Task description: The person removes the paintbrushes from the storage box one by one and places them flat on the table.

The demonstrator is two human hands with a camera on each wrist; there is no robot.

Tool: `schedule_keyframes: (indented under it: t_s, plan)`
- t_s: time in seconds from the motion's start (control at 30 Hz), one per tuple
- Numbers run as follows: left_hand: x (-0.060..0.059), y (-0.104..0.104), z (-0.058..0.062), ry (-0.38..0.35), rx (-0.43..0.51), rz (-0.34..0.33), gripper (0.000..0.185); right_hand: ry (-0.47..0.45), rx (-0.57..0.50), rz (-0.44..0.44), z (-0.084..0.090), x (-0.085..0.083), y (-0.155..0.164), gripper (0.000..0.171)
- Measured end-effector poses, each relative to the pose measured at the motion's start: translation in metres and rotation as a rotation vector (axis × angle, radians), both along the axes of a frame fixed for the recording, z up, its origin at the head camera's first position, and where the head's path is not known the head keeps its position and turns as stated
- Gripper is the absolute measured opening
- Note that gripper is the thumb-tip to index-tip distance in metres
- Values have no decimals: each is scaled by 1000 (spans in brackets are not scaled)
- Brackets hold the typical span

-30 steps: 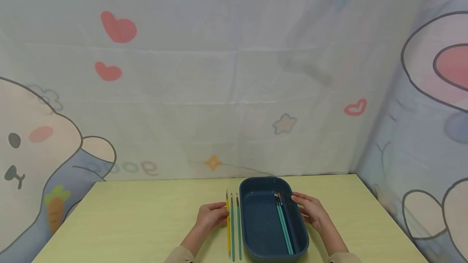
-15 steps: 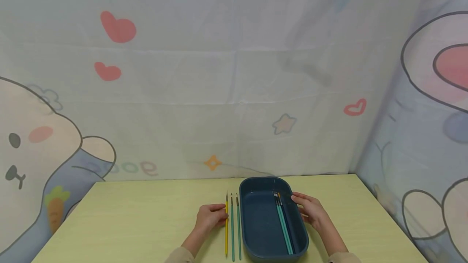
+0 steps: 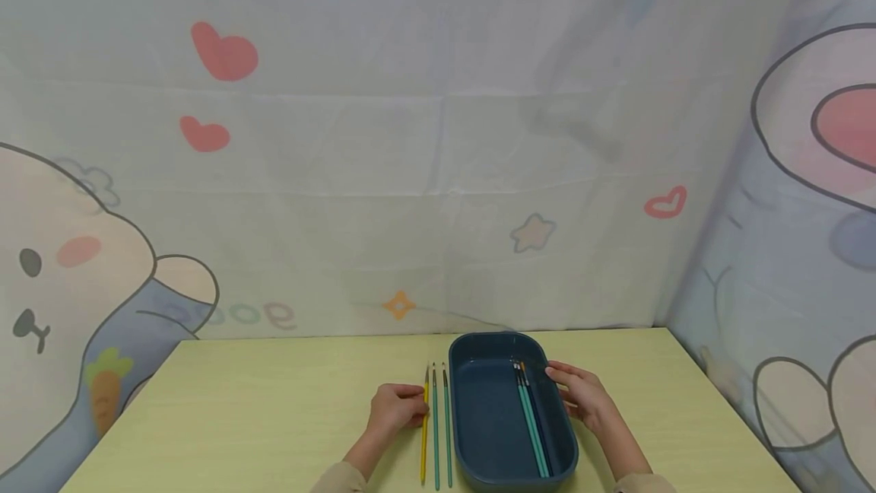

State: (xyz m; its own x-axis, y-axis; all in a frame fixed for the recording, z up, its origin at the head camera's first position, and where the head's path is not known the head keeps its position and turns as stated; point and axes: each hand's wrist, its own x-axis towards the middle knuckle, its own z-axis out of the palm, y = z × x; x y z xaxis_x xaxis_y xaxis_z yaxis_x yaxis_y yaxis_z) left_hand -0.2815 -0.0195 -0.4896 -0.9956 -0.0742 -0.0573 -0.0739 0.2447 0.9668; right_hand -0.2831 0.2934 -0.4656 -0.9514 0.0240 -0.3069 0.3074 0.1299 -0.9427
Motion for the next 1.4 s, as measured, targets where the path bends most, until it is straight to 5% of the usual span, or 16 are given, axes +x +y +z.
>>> schedule_keyframes:
  t_s: [0.5, 0.87, 1.4]
  plan:
    - [-3, 6, -10, 111, -105, 38, 28, -1, 16, -5, 1, -1, -1, 64]
    - [2, 8, -3, 133, -206, 76, 26, 3, 17, -4, 0, -2, -1, 63]
    - [5, 9, -4, 147, -224, 53, 29, -8, 4, -11, 0, 0, -1, 62]
